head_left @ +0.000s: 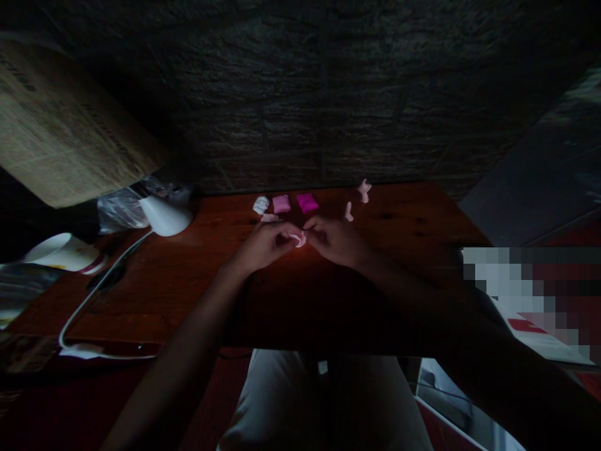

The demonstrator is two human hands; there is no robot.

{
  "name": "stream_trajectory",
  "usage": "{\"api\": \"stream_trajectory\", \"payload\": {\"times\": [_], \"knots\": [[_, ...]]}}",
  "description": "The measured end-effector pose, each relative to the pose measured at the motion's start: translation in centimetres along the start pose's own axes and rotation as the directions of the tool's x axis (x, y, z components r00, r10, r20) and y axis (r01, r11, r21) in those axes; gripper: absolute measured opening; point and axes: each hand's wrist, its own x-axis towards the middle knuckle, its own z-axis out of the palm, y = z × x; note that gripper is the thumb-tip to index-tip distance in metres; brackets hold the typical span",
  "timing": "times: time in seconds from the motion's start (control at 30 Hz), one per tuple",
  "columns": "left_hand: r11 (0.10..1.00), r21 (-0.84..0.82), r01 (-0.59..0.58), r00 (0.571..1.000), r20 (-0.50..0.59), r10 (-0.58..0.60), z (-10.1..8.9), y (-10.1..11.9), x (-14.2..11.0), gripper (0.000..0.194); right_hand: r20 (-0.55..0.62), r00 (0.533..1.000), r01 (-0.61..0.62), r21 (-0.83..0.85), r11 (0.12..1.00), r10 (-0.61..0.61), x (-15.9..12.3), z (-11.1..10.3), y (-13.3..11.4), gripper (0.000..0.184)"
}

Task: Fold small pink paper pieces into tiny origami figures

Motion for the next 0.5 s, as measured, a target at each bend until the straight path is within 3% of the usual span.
{"api": "stream_trajectory", "payload": {"times": [0.17, 0.27, 0.5], "knots": [[1.0, 0.005, 0.0, 1.0, -0.025, 0.0, -0.27, 0.44, -0.06, 0.011, 0.027, 0.999, -0.027, -0.047, 0.999, 0.028, 0.03, -0.22, 0.0, 0.019], [1.0, 0.032, 0.002, 0.996, -0.094, 0.001, -0.5, 0.6, -0.15, 0.013, 0.019, 0.998, -0.064, -0.048, 0.997, 0.064, 0.07, -0.33, 0.0, 0.025], [0.997, 0.075, 0.012, 0.985, -0.171, 0.001, -0.94, 0.06, -0.19, 0.022, -0.017, 0.997, -0.074, 0.136, 0.988, 0.077, 0.16, -0.3, 0.47, 0.023]]}}
